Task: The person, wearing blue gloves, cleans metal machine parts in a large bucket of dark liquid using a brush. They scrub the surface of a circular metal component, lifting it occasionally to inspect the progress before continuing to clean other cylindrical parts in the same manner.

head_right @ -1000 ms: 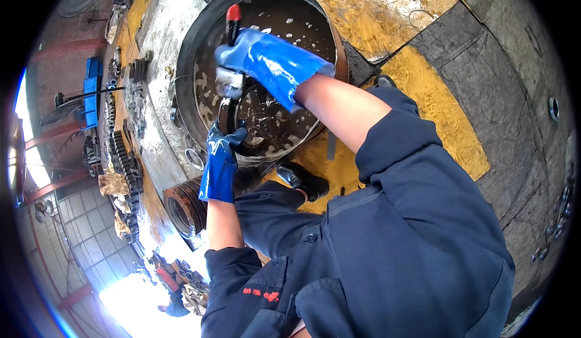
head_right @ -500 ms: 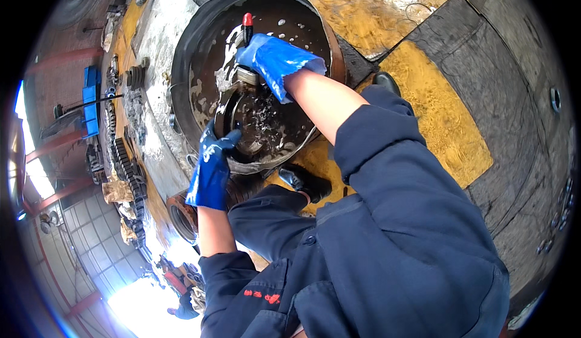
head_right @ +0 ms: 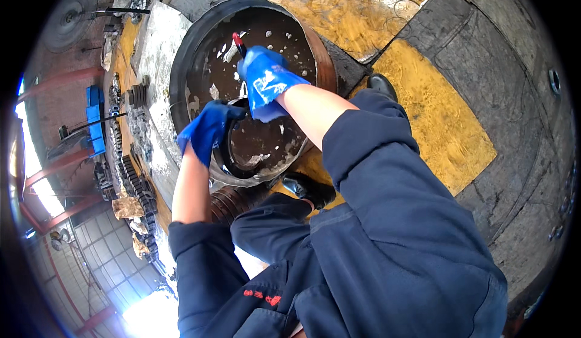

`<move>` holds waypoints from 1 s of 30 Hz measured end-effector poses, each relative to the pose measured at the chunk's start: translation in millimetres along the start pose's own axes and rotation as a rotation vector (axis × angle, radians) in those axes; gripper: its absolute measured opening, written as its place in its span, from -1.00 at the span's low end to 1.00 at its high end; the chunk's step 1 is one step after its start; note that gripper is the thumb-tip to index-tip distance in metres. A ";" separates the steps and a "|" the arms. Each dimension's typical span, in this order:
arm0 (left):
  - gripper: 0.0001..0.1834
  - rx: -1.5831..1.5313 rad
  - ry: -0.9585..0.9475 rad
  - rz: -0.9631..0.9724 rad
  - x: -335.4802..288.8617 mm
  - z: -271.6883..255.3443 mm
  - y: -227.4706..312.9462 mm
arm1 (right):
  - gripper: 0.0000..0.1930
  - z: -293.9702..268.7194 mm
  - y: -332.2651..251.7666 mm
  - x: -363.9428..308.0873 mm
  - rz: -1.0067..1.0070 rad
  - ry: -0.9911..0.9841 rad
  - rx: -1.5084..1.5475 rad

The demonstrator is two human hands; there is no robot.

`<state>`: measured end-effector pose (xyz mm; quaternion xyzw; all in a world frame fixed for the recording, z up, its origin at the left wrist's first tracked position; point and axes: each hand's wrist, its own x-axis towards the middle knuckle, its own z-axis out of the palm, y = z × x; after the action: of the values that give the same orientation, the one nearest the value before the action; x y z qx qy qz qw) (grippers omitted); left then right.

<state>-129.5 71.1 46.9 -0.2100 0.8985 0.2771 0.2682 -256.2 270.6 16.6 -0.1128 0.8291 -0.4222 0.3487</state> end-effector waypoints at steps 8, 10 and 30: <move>-0.45 -0.912 0.270 0.014 -117.3 58.1 -41.2 | -0.42 -31.0 -47.5 -60.1 -0.133 -0.065 0.335; -0.45 -0.895 0.314 0.018 -130.0 65.4 -45.7 | -0.45 -11.7 -49.0 -80.0 -0.302 -0.203 0.311; -0.54 -1.351 0.539 -0.051 -99.1 86.3 -92.8 | -0.51 34.3 18.5 3.0 -0.076 0.081 -0.042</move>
<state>27.0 76.1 9.7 -0.4116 0.5610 0.7037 -0.1441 -233.3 259.3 -13.1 -0.1345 0.8464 -0.4219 0.2960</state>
